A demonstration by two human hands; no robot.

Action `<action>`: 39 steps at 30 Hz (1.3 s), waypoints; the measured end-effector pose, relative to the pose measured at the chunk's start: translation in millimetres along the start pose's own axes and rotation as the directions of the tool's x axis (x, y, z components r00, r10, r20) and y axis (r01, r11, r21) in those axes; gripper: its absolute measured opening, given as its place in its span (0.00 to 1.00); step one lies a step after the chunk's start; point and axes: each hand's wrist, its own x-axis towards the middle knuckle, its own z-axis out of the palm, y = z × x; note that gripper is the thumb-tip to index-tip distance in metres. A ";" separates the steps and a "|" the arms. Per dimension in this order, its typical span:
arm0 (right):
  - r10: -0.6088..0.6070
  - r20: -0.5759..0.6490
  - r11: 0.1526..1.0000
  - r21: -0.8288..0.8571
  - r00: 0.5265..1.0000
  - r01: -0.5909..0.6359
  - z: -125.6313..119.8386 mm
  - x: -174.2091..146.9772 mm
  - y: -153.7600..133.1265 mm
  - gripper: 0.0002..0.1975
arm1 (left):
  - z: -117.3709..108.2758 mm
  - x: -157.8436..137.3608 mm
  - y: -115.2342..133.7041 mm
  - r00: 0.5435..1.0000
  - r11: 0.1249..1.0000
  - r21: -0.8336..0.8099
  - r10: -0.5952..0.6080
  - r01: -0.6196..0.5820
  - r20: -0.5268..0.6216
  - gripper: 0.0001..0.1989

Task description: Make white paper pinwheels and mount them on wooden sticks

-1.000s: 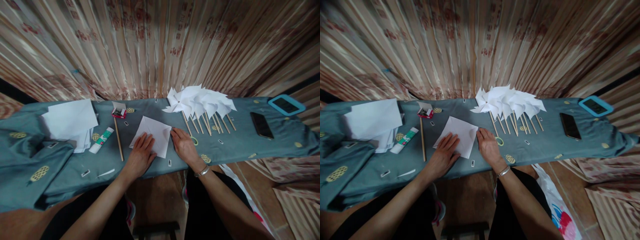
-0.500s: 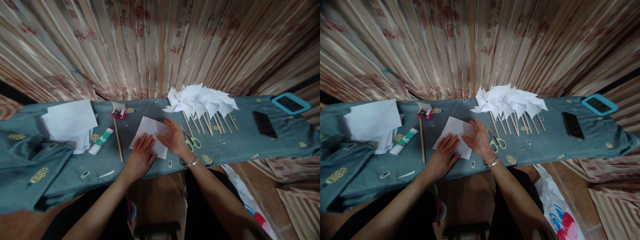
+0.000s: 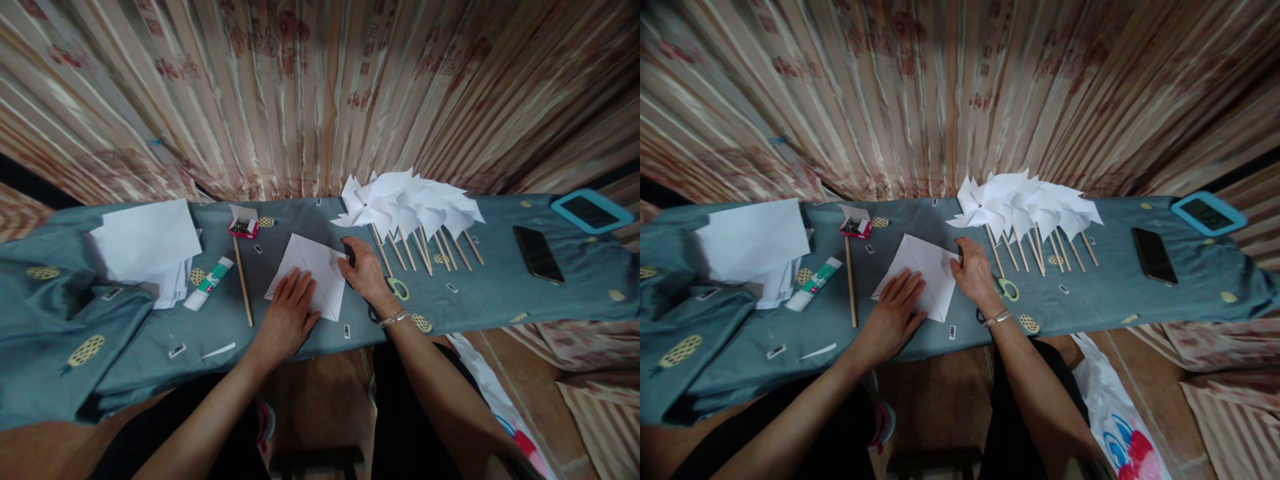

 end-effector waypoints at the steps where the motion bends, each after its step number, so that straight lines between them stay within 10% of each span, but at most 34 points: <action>1: -0.004 -0.005 1.000 -0.006 1.000 0.004 -0.2 0.8 2.1 0.21 | -0.2 0.0 0.1 1.000 1.000 -0.002 -0.001 0.001 0.000 0.25; 9: -0.132 -0.031 0.984 -0.124 0.991 0.127 -14.9 0.9 -18.6 0.21 | -2.8 1.1 2.9 1.000 1.000 0.000 -0.020 0.020 0.023 0.25; 15: -0.397 0.211 0.917 0.060 0.893 0.394 -8.9 -18.0 -62.6 0.16 | -3.7 1.7 5.5 0.999 0.998 -0.030 -0.048 0.049 0.023 0.24; 39: -0.324 0.439 0.886 -0.171 0.838 0.432 17.7 22.8 -78.7 0.15 | -0.3 2.2 5.3 0.998 0.997 -0.050 -0.058 0.060 0.036 0.26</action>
